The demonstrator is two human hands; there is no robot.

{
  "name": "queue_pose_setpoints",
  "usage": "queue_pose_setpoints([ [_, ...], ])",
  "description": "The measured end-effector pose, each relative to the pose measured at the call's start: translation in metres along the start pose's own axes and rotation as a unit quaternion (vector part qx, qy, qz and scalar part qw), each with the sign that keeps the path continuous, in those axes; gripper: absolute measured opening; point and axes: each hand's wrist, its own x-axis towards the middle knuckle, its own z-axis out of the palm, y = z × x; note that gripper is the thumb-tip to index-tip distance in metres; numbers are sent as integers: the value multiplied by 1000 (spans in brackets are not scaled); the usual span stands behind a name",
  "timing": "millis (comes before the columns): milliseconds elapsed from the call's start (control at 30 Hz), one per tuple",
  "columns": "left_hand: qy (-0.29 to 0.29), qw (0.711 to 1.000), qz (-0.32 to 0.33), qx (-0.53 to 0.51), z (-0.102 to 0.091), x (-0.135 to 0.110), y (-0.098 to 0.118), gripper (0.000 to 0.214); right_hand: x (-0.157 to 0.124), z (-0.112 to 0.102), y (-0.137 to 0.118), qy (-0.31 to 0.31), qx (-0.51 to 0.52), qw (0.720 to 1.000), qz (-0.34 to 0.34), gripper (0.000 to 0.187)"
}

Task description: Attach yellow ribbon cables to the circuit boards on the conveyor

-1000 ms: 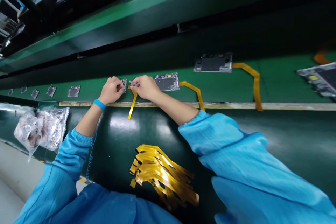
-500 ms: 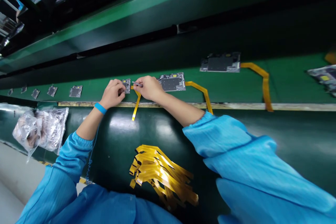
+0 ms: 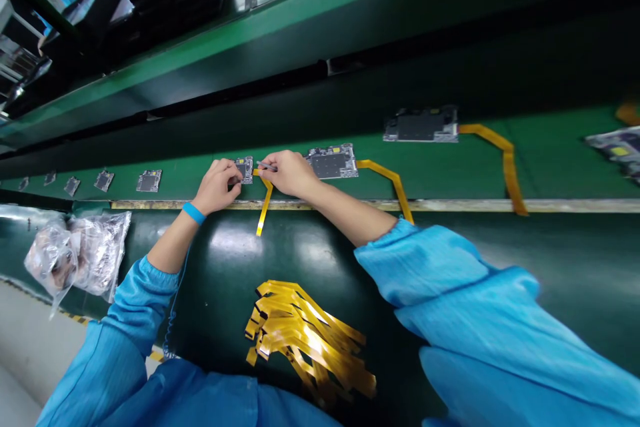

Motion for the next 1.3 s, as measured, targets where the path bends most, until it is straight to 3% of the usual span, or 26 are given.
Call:
queue_pose_setpoints([
  [267, -1, 1000, 8, 1, 2, -1, 3, 14, -4, -12, -7, -34, -50, 998, 8, 15],
  [533, -5, 1000, 16, -1, 4, 1, 6, 14, -3, -16, -8, -27, -63, 997, 29, 14],
  [967, -31, 999, 19, 12, 4, 3, 9, 19, 0, -21, 5, -38, -65, 997, -15, 18],
  [1300, -70, 992, 15, 106, 4, -2, 51, 43, 5, -38, 6, -61, -88, 994, -3, 15],
])
